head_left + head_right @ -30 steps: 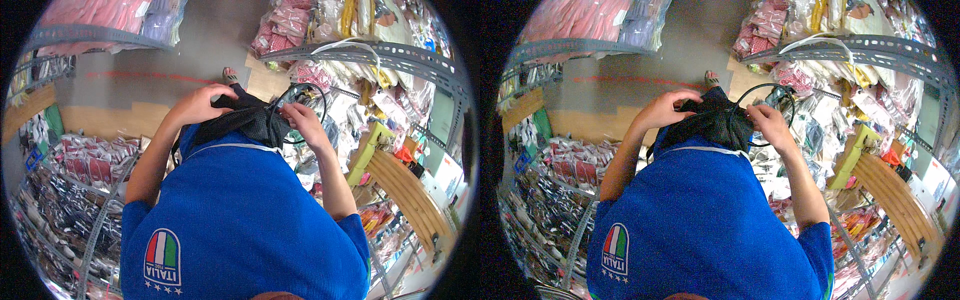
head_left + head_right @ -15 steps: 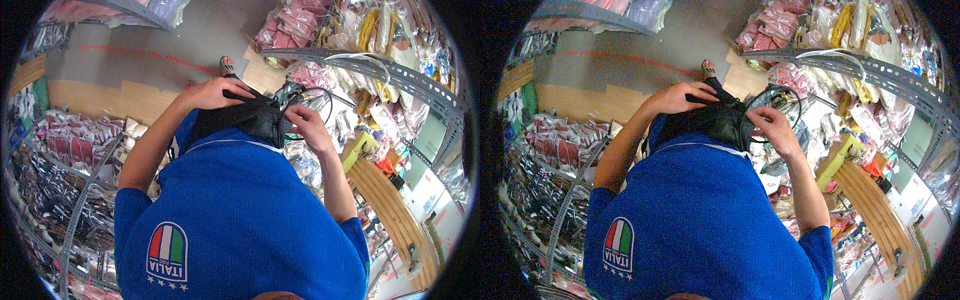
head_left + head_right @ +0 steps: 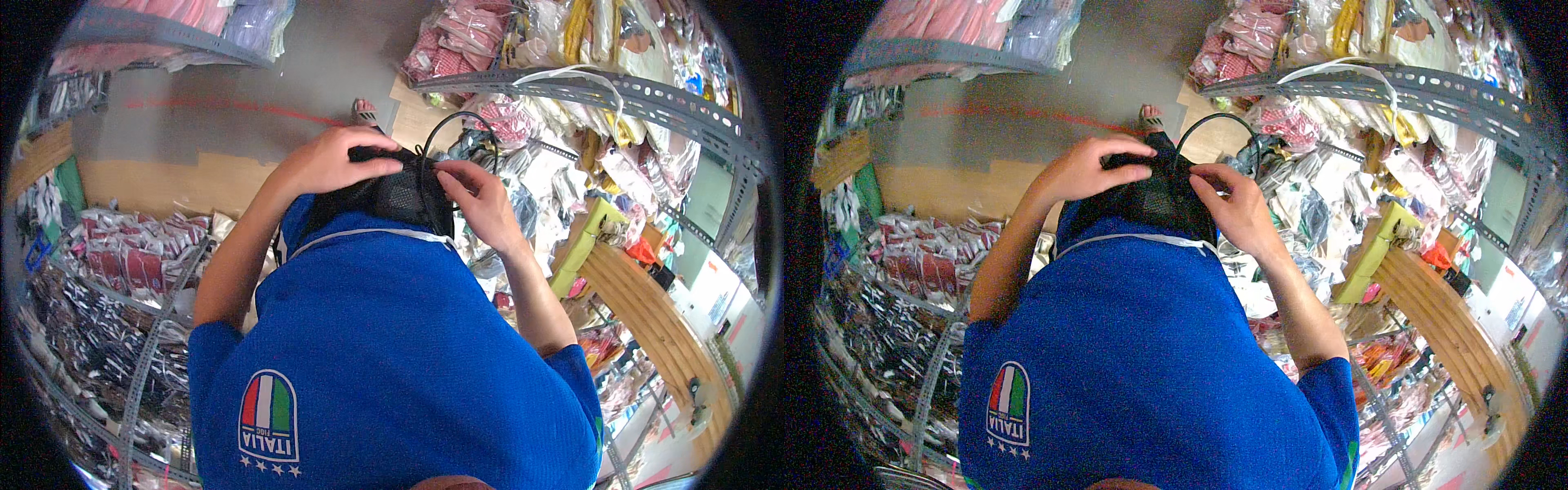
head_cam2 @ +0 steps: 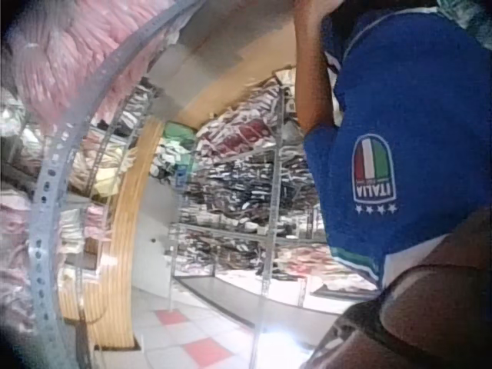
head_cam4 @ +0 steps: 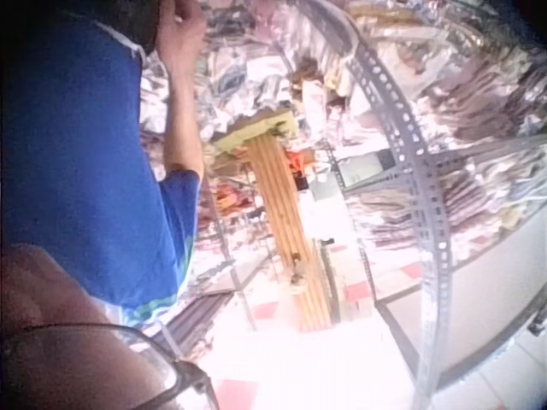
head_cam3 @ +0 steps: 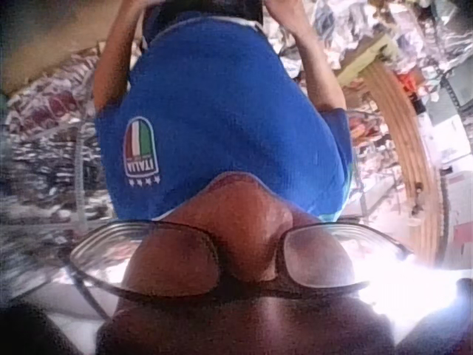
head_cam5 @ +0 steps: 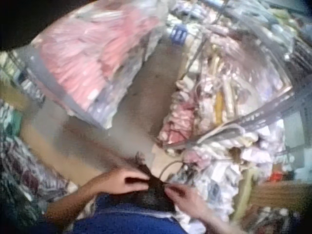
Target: The person organizes packaged clothing items on metal shelving units. They pick up, inspect, and place various folded garments and bundles into different positions on the shelves.
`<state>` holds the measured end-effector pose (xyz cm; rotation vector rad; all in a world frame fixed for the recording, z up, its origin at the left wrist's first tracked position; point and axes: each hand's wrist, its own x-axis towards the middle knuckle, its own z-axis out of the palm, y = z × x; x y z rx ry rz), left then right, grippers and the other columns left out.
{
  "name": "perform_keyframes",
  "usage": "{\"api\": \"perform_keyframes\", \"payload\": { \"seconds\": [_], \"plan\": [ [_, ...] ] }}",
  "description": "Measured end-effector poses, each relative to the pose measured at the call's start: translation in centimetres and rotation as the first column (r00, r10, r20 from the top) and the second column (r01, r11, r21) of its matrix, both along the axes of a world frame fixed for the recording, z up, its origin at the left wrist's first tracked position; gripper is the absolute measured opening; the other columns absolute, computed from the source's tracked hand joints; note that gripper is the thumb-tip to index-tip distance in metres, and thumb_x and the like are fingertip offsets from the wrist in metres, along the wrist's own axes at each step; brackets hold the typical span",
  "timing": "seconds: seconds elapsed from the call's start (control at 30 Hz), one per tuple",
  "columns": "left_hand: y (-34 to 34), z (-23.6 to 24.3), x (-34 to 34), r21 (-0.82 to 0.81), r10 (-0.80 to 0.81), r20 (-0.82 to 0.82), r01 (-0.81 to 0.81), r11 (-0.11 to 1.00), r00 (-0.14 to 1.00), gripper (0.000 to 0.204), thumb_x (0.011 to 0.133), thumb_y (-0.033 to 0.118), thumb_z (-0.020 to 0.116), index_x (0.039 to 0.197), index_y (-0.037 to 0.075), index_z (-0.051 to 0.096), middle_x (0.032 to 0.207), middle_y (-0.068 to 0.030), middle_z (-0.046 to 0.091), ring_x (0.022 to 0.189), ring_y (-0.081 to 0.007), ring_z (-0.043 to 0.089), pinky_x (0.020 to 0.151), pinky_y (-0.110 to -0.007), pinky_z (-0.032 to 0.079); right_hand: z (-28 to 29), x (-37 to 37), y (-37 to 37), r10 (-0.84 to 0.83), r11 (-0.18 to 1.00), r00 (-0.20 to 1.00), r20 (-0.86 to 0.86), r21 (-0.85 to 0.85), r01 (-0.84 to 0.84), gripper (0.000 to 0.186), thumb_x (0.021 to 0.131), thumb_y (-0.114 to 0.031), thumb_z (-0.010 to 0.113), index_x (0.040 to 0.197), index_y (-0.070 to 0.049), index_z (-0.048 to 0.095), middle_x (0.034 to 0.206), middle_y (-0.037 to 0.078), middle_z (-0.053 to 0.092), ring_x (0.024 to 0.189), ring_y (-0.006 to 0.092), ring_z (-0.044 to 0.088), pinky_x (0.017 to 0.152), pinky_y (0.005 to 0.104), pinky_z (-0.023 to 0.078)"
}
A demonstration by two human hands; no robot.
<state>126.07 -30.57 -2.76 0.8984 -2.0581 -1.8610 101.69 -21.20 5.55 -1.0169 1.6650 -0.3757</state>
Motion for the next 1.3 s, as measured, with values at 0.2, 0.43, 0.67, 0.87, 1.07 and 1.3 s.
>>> {"api": "perform_keyframes", "payload": {
  "seconds": [0.2,0.43,0.67,0.87,1.07,1.3],
  "plan": [
    [0.1,0.9,-0.6,-0.096,-0.037,0.013,0.038,0.995,0.999,0.05,0.082,0.039,0.078,0.119,0.007,0.069,0.121,-0.0147,0.066,0.114,-0.0299,0.063,0.101,-0.038,0.047,-0.8,-2.4,-0.3,0.15,0.989,0.988,0.045,0.014,-0.15,0.028,0.097,-0.018,0.059,0.116,-0.001,0.069,0.107,0.012,0.071,0.093,0.0162,0.066,0.085,0.0318,0.052],
    [-2.3,1.4,-3.2,-0.051,-0.139,0.058,0.142,0.989,0.989,0.047,0.083,0.035,0.077,0.118,0.005,0.066,0.121,-0.0133,0.066,0.115,-0.0287,0.062,0.099,-0.039,0.048,-0.2,-4.0,-3.2,-0.016,0.961,0.996,-0.082,-0.276,-0.008,0.024,0.094,-0.019,0.063,0.103,0.002,0.071,0.102,0.017,0.071,0.094,0.0277,0.07,0.084,0.0353,0.053],
    [-2.7,2.5,-3.4,-0.014,0.166,0.263,-0.168,0.986,0.95,0.042,0.083,0.035,0.078,0.112,0.006,0.068,0.112,-0.0118,0.069,0.104,-0.0257,0.066,0.088,-0.036,0.052,-2.0,-7.0,-6.3,0.344,0.909,0.929,-0.137,-0.201,-0.366,0.034,0.101,-0.023,0.045,0.115,0.001,0.066,0.114,0.023,0.067,0.11,0.0359,0.064,0.096,0.0377,0.048],
    [0.8,4.4,0.5,-0.076,0.094,0.387,-0.069,0.995,0.917,0.024,0.083,0.025,0.078,0.091,0.002,0.074,0.089,-0.0102,0.072,0.076,-0.0227,0.068,0.072,-0.034,0.053,-11.7,-9.2,-8.2,0.411,0.893,0.812,0.414,-0.004,-0.45,0.051,0.104,-0.039,0.039,0.129,-0.001,0.06,0.128,0.017,0.064,0.12,0.0268,0.059,0.104,0.0348,0.042],
    [1.8,3.0,0.8,-0.071,0.072,0.32,-0.052,0.996,0.945,0.018,0.083,0.018,0.075,0.086,0.001,0.074,0.083,-0.0143,0.071,0.075,-0.0253,0.068,0.07,-0.034,0.053,-10.8,-5.8,-6.3,0.413,0.882,0.834,0.366,0.068,-0.467,0.059,0.101,-0.054,0.046,0.132,-0.005,0.058,0.126,0.011,0.063,0.117,0.0187,0.056,0.104,0.0319,0.04],
    [1.3,2.5,0.9,-0.209,-0.25,0.043,0.253,0.945,0.967,0.018,0.085,0.019,0.072,0.083,0.001,0.072,0.084,-0.0132,0.07,0.08,-0.0305,0.067,0.075,-0.039,0.053,-8.4,-4.9,3.1,0.084,0.966,0.892,0.445,0.182,-0.181,0.045,0.1,-0.02,0.059,0.141,-0.009,0.046,0.119,0.008,0.064,0.111,0.0137,0.056,0.101,0.0293,0.041]
  ]
}}
